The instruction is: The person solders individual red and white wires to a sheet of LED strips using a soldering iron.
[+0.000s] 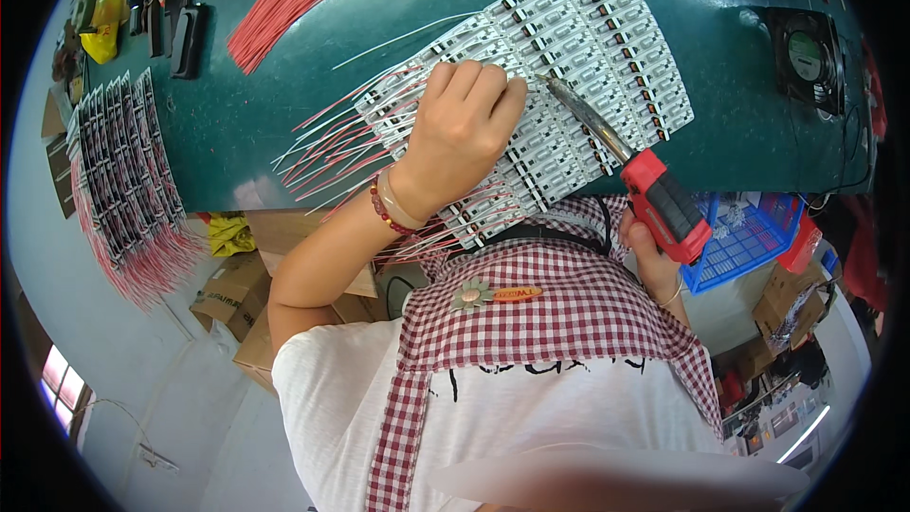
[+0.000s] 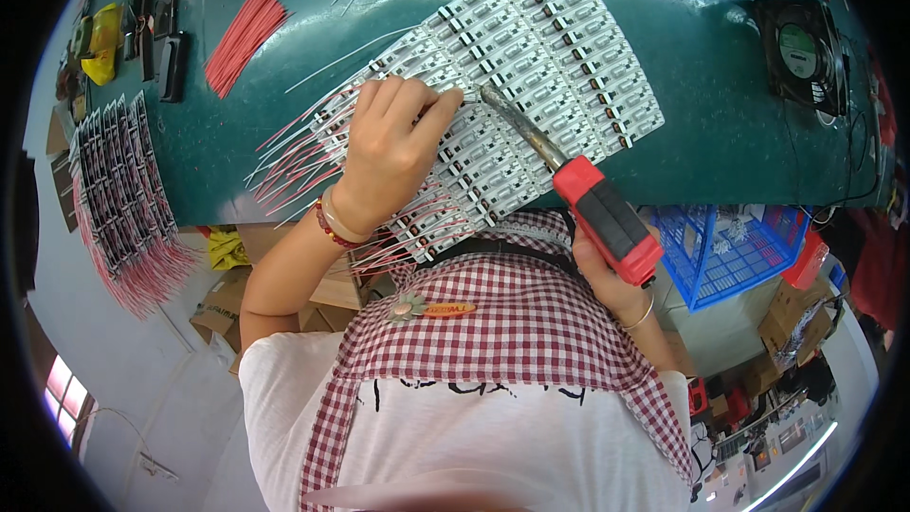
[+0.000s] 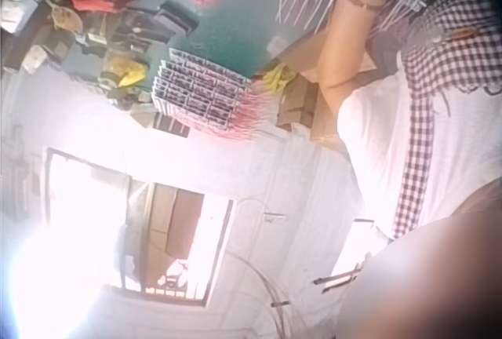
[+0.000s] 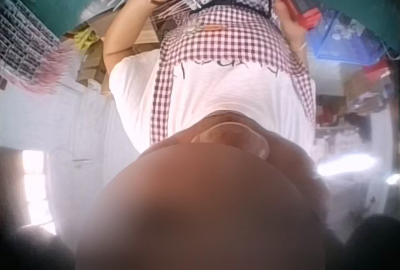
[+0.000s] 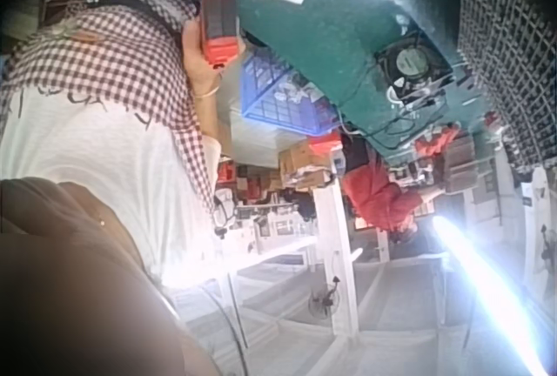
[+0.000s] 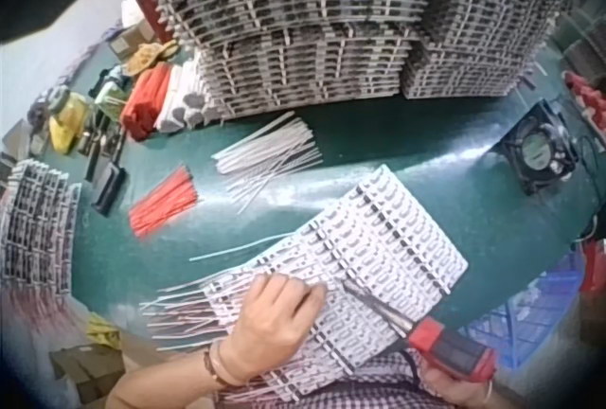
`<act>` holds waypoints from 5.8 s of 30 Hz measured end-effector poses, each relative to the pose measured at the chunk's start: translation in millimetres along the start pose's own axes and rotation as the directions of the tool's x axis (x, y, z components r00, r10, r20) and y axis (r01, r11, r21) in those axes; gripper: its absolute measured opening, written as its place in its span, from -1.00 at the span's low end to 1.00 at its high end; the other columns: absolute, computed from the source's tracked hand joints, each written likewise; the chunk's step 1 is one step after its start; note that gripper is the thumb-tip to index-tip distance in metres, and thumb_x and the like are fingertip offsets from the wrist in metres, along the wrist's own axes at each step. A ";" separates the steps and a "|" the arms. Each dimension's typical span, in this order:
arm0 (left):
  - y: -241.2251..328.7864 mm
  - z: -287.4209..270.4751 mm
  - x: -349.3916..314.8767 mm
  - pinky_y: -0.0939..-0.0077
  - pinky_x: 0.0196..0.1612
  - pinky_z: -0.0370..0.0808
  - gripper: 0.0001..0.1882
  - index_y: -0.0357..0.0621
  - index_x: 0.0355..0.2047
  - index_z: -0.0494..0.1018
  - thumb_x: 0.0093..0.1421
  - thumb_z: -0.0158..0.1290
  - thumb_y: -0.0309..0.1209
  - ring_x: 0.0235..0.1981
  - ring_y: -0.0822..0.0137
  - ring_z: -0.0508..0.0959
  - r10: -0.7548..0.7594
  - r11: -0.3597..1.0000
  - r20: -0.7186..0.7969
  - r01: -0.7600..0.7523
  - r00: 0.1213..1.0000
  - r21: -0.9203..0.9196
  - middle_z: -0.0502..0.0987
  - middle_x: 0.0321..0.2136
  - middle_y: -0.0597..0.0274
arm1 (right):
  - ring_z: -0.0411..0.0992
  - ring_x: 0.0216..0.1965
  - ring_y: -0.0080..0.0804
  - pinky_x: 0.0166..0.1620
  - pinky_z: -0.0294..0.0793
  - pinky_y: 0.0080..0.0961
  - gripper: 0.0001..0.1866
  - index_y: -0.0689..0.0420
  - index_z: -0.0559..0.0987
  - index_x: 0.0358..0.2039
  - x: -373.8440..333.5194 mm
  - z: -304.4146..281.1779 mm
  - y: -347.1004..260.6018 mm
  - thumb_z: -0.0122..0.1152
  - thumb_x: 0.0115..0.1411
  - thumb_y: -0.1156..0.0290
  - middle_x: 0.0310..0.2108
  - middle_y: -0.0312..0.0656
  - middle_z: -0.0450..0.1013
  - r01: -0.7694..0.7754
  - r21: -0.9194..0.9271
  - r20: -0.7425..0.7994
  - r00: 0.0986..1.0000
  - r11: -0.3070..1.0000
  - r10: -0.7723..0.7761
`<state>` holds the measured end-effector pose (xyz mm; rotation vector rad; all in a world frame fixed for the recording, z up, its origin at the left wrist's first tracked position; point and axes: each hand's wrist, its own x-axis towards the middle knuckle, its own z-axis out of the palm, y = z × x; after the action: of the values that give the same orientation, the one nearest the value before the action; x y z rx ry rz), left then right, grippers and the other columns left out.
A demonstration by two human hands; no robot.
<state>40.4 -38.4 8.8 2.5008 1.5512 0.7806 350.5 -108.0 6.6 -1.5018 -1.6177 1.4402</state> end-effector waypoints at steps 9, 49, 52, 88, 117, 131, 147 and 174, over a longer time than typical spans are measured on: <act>-0.1 0.4 -0.2 0.40 -0.32 0.28 -0.77 -0.28 -0.36 0.49 -0.08 0.05 -0.49 -0.43 0.28 0.36 -0.013 1.000 0.002 0.013 1.000 0.016 0.32 -0.49 0.22 | 0.54 -0.38 -0.23 -0.32 0.49 -0.41 -0.73 0.23 0.62 -0.23 4.7 -2.3 -11.2 0.34 0.07 0.38 -0.36 -0.12 0.54 0.014 -0.140 0.043 0.999 0.990 -0.008; 3.5 0.5 3.7 0.39 -0.27 0.29 -0.77 -0.16 -0.33 0.53 -0.07 0.10 -0.56 -0.40 0.30 0.43 -0.095 0.994 0.055 0.091 0.994 0.063 0.40 -0.46 0.29 | 0.56 -0.16 -0.26 -0.09 0.50 -0.38 -0.68 0.23 0.60 -0.10 -12.5 -12.3 -0.2 0.31 0.12 0.41 -0.17 -0.09 0.58 -0.038 0.047 0.001 0.999 0.998 0.038; 3.1 0.0 3.0 0.39 -0.28 0.29 -0.75 -0.18 -0.31 0.53 -0.07 0.10 -0.56 -0.40 0.30 0.42 -0.079 0.996 0.044 0.077 0.996 0.042 0.40 -0.46 0.28 | 0.41 -0.35 -0.42 -0.27 0.38 -0.50 -0.55 0.25 0.49 0.00 -12.1 -7.8 2.7 0.26 0.19 0.24 -0.34 -0.18 0.48 -0.001 0.005 0.010 1.000 1.000 0.001; 9.9 -1.8 0.1 0.39 -0.30 0.29 -0.72 -0.21 -0.28 0.54 -0.08 0.09 -0.55 -0.42 0.29 0.40 -0.034 0.999 0.023 0.035 0.999 -0.015 0.38 -0.47 0.26 | 0.28 -0.54 -0.58 -0.44 0.27 -0.60 -0.41 0.26 0.37 0.14 -14.5 -3.1 11.0 0.16 0.26 0.10 -0.53 -0.27 0.38 0.081 -0.008 0.033 0.996 0.997 -0.081; 14.3 -4.5 1.5 0.38 -0.28 0.29 -0.74 -0.22 -0.28 0.50 -0.05 0.06 -0.55 -0.39 0.28 0.41 -0.073 0.995 0.106 0.065 0.992 0.081 0.35 -0.46 0.24 | 0.55 -0.31 -0.25 -0.26 0.50 -0.46 -0.76 0.24 0.61 -0.24 -11.6 3.6 8.6 0.30 0.10 0.40 -0.34 -0.09 0.54 0.044 -0.065 -0.038 0.998 0.997 -0.047; 15.7 -5.8 3.3 0.38 -0.28 0.29 -0.74 -0.22 -0.26 0.50 -0.03 0.04 -0.53 -0.39 0.27 0.40 -0.075 0.993 0.134 0.062 0.988 0.096 0.34 -0.46 0.24 | 0.30 -0.47 -0.58 -0.41 0.30 -0.60 -0.29 0.28 0.33 0.16 -15.2 3.3 -7.7 0.18 0.23 -0.05 -0.47 -0.28 0.39 -0.025 0.119 -0.029 0.999 0.993 0.028; 21.2 -1.3 -7.4 0.39 -0.31 0.30 -0.71 -0.23 -0.27 0.55 -0.07 0.09 -0.56 -0.40 0.26 0.41 -0.077 0.996 0.045 0.079 0.996 -0.049 0.41 -0.45 0.25 | 0.30 -0.47 -0.55 -0.39 0.28 -0.59 -0.42 0.24 0.48 -0.19 -21.8 -4.4 -2.9 0.21 0.18 -0.12 -0.47 -0.30 0.38 -0.135 0.153 0.118 0.986 0.979 0.117; 19.3 4.1 -5.6 0.38 -0.32 0.27 -0.84 -0.23 -0.42 0.45 -0.08 0.04 -0.50 -0.39 0.25 0.35 -0.088 0.996 0.061 0.087 0.994 0.022 0.30 -0.48 0.19 | 0.51 -0.47 -0.26 -0.39 0.48 -0.43 -0.71 0.22 0.62 -0.33 -23.5 -6.8 10.5 0.27 0.11 0.23 -0.45 -0.13 0.52 0.066 -0.008 0.015 0.998 0.998 -0.066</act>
<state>55.9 -51.7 9.7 2.4270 1.6422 0.6735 366.9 -129.0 5.9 -1.4317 -1.6680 1.4131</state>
